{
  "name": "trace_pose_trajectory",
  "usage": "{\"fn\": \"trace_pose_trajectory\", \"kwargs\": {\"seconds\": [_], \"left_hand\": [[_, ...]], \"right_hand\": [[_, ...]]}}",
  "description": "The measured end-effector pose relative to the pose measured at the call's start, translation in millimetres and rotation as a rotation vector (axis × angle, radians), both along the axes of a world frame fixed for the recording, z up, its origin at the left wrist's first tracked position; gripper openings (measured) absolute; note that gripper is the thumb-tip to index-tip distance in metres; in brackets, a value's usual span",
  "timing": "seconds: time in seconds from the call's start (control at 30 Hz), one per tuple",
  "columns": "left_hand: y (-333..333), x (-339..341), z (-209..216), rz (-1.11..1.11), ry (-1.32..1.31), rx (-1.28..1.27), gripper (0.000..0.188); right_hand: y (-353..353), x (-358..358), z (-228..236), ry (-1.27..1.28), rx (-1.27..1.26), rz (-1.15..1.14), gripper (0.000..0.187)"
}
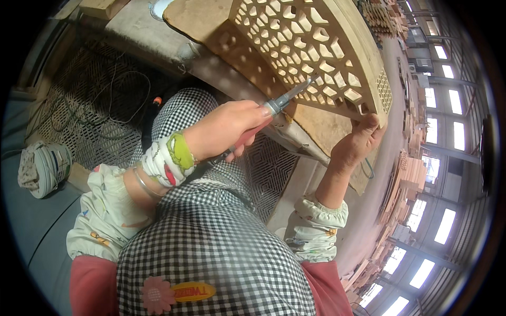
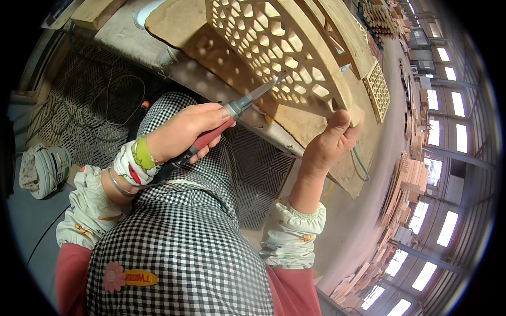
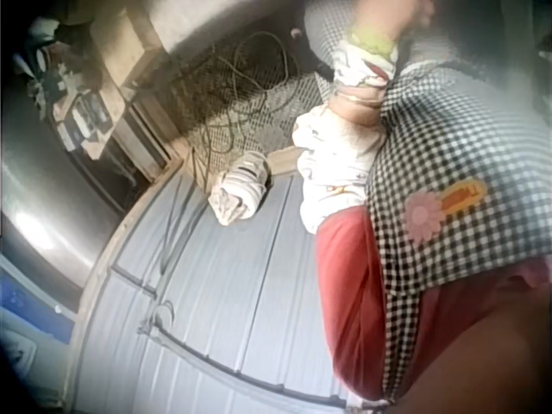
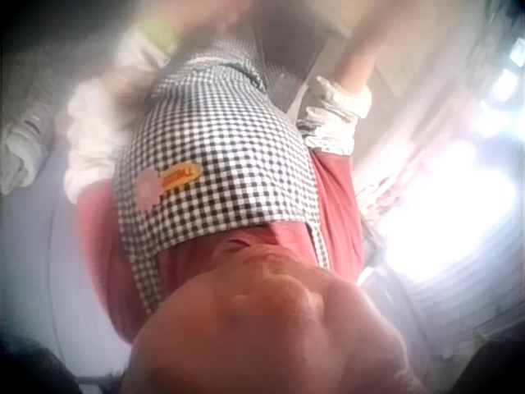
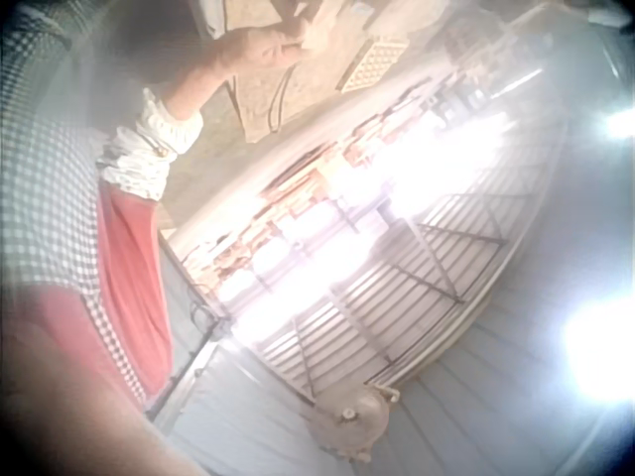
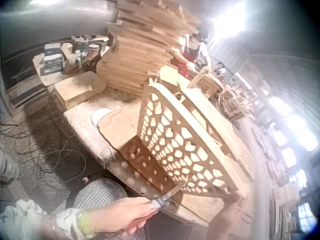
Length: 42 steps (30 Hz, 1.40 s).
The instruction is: The person cleans and finishes wooden honeycomb panels by removing excess material with a small scraper and then using a handheld air tool to clear debris from the holes.
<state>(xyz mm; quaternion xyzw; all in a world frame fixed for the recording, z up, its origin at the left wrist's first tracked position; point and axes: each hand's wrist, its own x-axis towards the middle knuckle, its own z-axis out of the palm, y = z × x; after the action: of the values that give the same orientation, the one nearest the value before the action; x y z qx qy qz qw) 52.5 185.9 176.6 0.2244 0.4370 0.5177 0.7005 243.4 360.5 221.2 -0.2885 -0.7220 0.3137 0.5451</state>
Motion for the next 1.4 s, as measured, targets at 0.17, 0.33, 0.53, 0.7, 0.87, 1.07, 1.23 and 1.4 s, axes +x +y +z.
{"fn": "trace_pose_trajectory", "kwargs": {"seconds": [0.17, 0.33, 0.53, 0.7, 0.87, 1.07, 1.23, 1.4], "left_hand": [[2, 2, -7, -0.01, -0.019, 0.011, 0.036], [7, 3, -12, -0.054, -0.05, 0.025, 0.037], [7, 1, -10, -0.083, -0.156, -0.003, 0.042], [6, -2, -12, -0.043, -0.137, 0.014, 0.044], [8, 1, -17, -0.072, -0.153, 0.015, 0.044], [6, 1, -17, -0.06, -0.169, 0.018, 0.043], [5, 4, -16, -0.082, -0.172, -0.018, 0.044], [1, 2, -20, -0.056, -0.199, 0.044, 0.042]], "right_hand": [[5, 9, 1, -0.079, 0.014, -0.023, 0.036], [4, 4, 2, -0.041, -0.02, -0.046, 0.035], [7, 7, 0, -0.078, 0.005, -0.041, 0.038], [7, 4, 0, -0.076, 0.014, -0.051, 0.04], [8, 7, -1, -0.078, 0.002, -0.034, 0.042], [5, 7, 1, -0.058, -0.014, -0.041, 0.041], [4, 8, 1, -0.054, -0.02, -0.046, 0.04], [1, 9, 2, -0.055, -0.014, -0.034, 0.041]]}}
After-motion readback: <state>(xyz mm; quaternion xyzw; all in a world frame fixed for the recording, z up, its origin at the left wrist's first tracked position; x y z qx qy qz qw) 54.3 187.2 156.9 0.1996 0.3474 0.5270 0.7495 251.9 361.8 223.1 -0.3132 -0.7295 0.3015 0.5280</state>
